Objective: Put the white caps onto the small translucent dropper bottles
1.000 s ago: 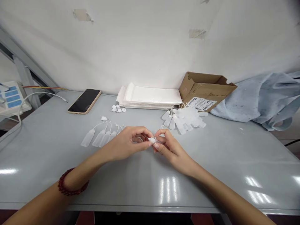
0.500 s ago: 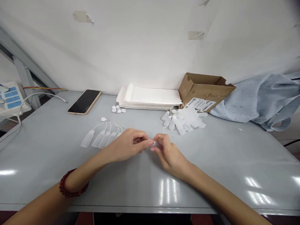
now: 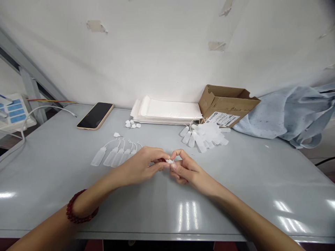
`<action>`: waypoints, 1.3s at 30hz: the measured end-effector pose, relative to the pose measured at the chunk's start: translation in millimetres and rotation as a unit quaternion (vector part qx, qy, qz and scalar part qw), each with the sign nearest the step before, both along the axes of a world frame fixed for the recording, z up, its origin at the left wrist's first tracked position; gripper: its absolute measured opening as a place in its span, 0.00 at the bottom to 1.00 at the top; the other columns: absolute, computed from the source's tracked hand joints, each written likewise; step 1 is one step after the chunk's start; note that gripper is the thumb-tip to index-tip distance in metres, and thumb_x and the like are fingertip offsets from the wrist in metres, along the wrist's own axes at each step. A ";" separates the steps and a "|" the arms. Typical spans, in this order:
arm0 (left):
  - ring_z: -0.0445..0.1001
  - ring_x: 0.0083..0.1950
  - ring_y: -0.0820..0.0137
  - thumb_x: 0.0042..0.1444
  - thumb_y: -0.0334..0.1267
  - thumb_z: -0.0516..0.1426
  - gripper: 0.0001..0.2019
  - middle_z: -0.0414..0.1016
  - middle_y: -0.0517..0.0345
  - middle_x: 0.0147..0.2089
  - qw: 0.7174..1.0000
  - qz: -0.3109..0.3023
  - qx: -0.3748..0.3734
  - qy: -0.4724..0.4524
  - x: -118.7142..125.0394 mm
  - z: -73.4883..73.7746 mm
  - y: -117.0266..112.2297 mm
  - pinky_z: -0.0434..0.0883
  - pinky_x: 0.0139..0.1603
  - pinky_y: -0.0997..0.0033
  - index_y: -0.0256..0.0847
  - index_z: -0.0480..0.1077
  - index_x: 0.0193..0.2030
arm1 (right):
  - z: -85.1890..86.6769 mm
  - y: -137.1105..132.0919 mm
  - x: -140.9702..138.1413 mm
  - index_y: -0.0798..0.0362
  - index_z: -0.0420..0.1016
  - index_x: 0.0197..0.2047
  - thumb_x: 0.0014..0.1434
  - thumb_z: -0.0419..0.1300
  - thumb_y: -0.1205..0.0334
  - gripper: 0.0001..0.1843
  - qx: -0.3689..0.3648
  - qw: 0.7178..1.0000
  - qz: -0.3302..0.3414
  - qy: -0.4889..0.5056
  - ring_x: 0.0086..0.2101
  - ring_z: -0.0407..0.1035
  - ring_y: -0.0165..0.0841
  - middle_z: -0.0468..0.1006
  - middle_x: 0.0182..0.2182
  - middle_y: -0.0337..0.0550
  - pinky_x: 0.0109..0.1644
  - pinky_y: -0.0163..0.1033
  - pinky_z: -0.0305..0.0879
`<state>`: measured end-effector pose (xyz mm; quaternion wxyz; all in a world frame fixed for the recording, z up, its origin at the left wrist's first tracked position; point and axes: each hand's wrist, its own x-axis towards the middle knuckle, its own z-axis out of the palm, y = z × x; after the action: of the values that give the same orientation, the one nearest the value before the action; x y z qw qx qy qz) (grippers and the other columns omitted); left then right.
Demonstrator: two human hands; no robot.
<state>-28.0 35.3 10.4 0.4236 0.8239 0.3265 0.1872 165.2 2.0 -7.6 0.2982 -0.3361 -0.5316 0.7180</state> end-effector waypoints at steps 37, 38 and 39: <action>0.59 0.27 0.76 0.61 0.32 0.47 0.12 0.62 0.62 0.26 0.995 -0.068 0.072 0.030 4.8 -2.1 -8.4 0.56 0.29 0.75 0.37 0.62 0.27 | 1.2 2.2 3.9 0.51 0.59 0.36 0.55 0.59 0.43 0.21 0.073 0.989 0.024 -0.124 0.20 0.46 0.23 0.54 0.20 0.28 0.22 0.31 0.42; 0.60 0.27 0.76 0.61 0.32 0.47 0.11 0.63 0.62 0.27 0.994 -0.059 0.082 0.027 4.4 -2.3 -7.3 0.57 0.29 0.75 0.37 0.63 0.27 | 1.8 2.8 5.1 0.51 0.60 0.37 0.56 0.58 0.43 0.21 0.069 0.990 0.024 -0.124 0.20 0.45 0.24 0.53 0.19 0.28 0.22 0.31 0.42; 0.60 0.27 0.76 0.61 0.32 0.48 0.11 0.64 0.62 0.27 0.994 -0.048 0.090 0.028 3.9 -2.6 -6.0 0.58 0.30 0.75 0.37 0.64 0.27 | 2.7 3.2 6.4 0.51 0.60 0.39 0.56 0.58 0.42 0.20 0.072 0.989 0.019 -0.124 0.20 0.45 0.24 0.52 0.19 0.27 0.22 0.31 0.42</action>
<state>-24.1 29.3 7.8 0.3468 0.8784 0.2799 0.1726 171.6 5.1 -4.9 0.2391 -0.3901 -0.6210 0.6364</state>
